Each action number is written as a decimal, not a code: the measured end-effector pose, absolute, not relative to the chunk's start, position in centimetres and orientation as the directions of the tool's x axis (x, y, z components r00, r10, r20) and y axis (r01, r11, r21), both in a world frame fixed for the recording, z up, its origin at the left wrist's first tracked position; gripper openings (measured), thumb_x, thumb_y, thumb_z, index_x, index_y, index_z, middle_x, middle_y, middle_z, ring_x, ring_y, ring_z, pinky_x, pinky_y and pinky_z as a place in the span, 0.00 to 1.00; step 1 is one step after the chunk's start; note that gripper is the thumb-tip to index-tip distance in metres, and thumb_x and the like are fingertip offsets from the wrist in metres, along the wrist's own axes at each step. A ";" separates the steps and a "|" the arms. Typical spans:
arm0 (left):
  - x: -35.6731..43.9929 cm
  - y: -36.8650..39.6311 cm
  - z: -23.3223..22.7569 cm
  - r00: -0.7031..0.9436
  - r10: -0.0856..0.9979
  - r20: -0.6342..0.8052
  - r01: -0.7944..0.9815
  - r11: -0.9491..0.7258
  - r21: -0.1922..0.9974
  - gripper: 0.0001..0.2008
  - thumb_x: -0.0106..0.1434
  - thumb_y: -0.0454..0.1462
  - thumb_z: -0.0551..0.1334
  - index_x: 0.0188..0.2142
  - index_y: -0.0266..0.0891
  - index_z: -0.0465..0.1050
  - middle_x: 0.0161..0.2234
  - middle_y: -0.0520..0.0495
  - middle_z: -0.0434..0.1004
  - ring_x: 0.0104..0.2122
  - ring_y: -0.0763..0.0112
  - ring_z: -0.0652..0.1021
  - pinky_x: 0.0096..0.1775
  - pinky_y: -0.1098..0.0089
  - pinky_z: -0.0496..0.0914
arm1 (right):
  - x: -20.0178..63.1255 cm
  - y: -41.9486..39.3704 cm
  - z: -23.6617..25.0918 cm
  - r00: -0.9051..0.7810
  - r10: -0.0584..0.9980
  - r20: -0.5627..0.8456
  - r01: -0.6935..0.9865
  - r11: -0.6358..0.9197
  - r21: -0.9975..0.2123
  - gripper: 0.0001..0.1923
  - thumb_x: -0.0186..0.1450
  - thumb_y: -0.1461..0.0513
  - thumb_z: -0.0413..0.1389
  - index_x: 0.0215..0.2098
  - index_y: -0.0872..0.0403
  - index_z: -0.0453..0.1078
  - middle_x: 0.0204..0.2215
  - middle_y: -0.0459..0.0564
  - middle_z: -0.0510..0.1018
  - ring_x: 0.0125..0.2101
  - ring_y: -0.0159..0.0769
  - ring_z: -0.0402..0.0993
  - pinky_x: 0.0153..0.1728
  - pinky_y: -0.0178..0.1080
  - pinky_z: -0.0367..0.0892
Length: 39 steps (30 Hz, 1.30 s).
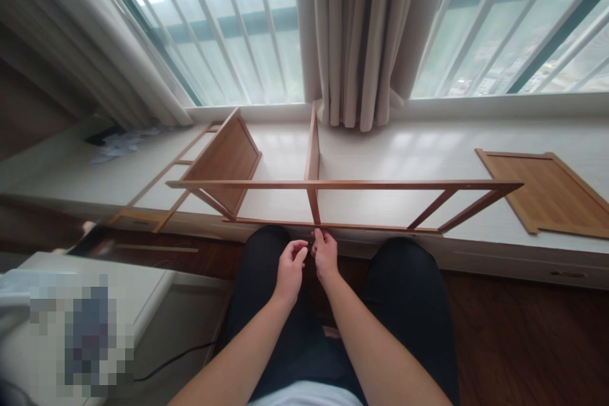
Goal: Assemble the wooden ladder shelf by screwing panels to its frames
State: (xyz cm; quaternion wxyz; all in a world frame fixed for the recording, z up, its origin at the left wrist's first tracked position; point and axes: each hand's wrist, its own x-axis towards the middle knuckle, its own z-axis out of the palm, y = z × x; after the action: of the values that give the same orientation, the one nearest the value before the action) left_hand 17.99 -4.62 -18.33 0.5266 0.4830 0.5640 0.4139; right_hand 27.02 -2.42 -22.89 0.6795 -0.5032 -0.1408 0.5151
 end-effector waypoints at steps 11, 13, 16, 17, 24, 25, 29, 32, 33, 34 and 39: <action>19.0 -2.6 -20.5 0.045 0.864 -0.502 -0.110 0.504 0.857 0.14 0.59 0.44 0.66 0.41 0.39 0.74 0.32 0.51 0.72 0.26 0.78 0.71 0.26 0.77 0.61 | 28.1 -3.8 -22.8 0.465 0.847 -0.258 -0.417 -0.048 -0.908 0.21 0.59 0.44 0.61 0.33 0.53 0.72 0.14 0.33 0.56 0.16 0.27 0.48 0.19 0.34 0.47; 19.1 -2.8 -20.7 0.087 0.826 -0.557 -0.123 0.563 0.817 0.14 0.58 0.44 0.68 0.39 0.39 0.72 0.30 0.53 0.71 0.25 0.78 0.71 0.25 0.77 0.61 | 28.7 -4.4 -22.6 0.483 0.847 -0.224 -0.354 -0.045 -0.934 0.15 0.61 0.49 0.60 0.33 0.53 0.72 0.15 0.35 0.59 0.18 0.28 0.53 0.21 0.35 0.51; 19.3 -3.5 -21.0 0.197 0.722 -0.663 -0.101 0.688 0.719 0.13 0.59 0.45 0.67 0.35 0.38 0.72 0.26 0.54 0.70 0.22 0.77 0.70 0.24 0.76 0.60 | 29.5 -5.3 -21.8 0.496 0.852 -0.171 -0.257 -0.044 -0.965 0.08 0.63 0.56 0.58 0.35 0.52 0.72 0.18 0.38 0.65 0.20 0.31 0.59 0.24 0.35 0.56; 19.4 -3.8 -21.0 0.239 0.677 -0.696 -0.084 0.729 0.680 0.12 0.59 0.44 0.66 0.34 0.37 0.72 0.24 0.53 0.70 0.20 0.77 0.70 0.23 0.75 0.60 | 29.7 -5.6 -21.5 0.491 0.857 -0.158 -0.235 -0.044 -0.971 0.07 0.64 0.57 0.57 0.37 0.51 0.72 0.19 0.39 0.68 0.22 0.32 0.62 0.26 0.36 0.59; 19.9 -5.0 -19.8 0.442 0.515 -0.735 -0.097 0.842 0.531 0.10 0.62 0.42 0.67 0.34 0.35 0.76 0.27 0.48 0.77 0.25 0.73 0.75 0.29 0.72 0.69 | 30.2 -8.3 -20.5 0.339 0.918 0.206 0.262 0.118 -0.958 0.16 0.75 0.59 0.45 0.56 0.50 0.68 0.54 0.54 0.81 0.61 0.44 0.70 0.65 0.55 0.56; 19.9 -4.9 -19.4 0.459 0.512 -0.726 -0.119 0.845 0.521 0.10 0.62 0.41 0.68 0.36 0.35 0.77 0.29 0.47 0.79 0.27 0.72 0.77 0.31 0.72 0.71 | 30.2 -8.6 -20.6 0.302 0.919 0.255 0.339 0.146 -0.929 0.18 0.76 0.60 0.44 0.60 0.50 0.67 0.57 0.54 0.79 0.65 0.45 0.66 0.68 0.58 0.50; 19.7 -4.2 -18.5 0.496 0.520 -0.696 -0.213 0.849 0.483 0.06 0.65 0.37 0.65 0.39 0.36 0.78 0.34 0.44 0.82 0.32 0.70 0.80 0.38 0.70 0.74 | 29.8 -9.1 -20.7 0.127 0.940 0.316 0.530 0.205 -0.823 0.25 0.78 0.61 0.39 0.71 0.44 0.57 0.67 0.49 0.70 0.74 0.43 0.49 0.72 0.62 0.36; 19.5 -3.5 -18.4 0.477 0.549 -0.686 -0.287 0.836 0.469 0.05 0.66 0.37 0.65 0.37 0.37 0.78 0.34 0.45 0.82 0.32 0.71 0.80 0.40 0.71 0.74 | 29.7 -8.9 -20.8 0.071 0.949 0.307 0.594 0.207 -0.777 0.27 0.78 0.61 0.38 0.74 0.43 0.53 0.70 0.47 0.65 0.75 0.43 0.44 0.72 0.63 0.35; 19.4 -3.3 -18.4 0.464 0.561 -0.685 -0.311 0.828 0.467 0.05 0.66 0.37 0.65 0.35 0.37 0.78 0.32 0.46 0.81 0.31 0.71 0.79 0.39 0.71 0.74 | 29.7 -8.9 -20.9 0.067 0.950 0.305 0.608 0.203 -0.768 0.28 0.78 0.61 0.38 0.74 0.43 0.52 0.71 0.47 0.64 0.75 0.44 0.44 0.72 0.63 0.35; 19.3 -3.1 -18.5 0.450 0.574 -0.684 -0.332 0.819 0.468 0.05 0.66 0.37 0.65 0.34 0.37 0.77 0.31 0.46 0.80 0.30 0.72 0.79 0.39 0.72 0.74 | 29.7 -8.8 -21.1 0.067 0.950 0.304 0.619 0.199 -0.760 0.29 0.77 0.62 0.38 0.75 0.43 0.51 0.71 0.47 0.64 0.75 0.44 0.43 0.72 0.64 0.34; 19.3 -3.0 -18.8 0.397 0.645 -0.653 -0.416 0.761 0.498 0.05 0.65 0.35 0.66 0.32 0.36 0.76 0.27 0.48 0.77 0.26 0.75 0.77 0.34 0.74 0.73 | 29.9 -8.6 -21.7 0.072 0.945 0.320 0.661 0.195 -0.725 0.33 0.74 0.67 0.39 0.75 0.44 0.48 0.71 0.48 0.64 0.75 0.45 0.45 0.71 0.65 0.36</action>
State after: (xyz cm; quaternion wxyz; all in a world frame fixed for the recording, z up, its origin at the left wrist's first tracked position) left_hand 19.33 -2.98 -18.78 0.8260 0.1284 0.4452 0.3211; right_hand 29.86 -8.58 -21.69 0.4053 -0.6097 -0.6584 0.1749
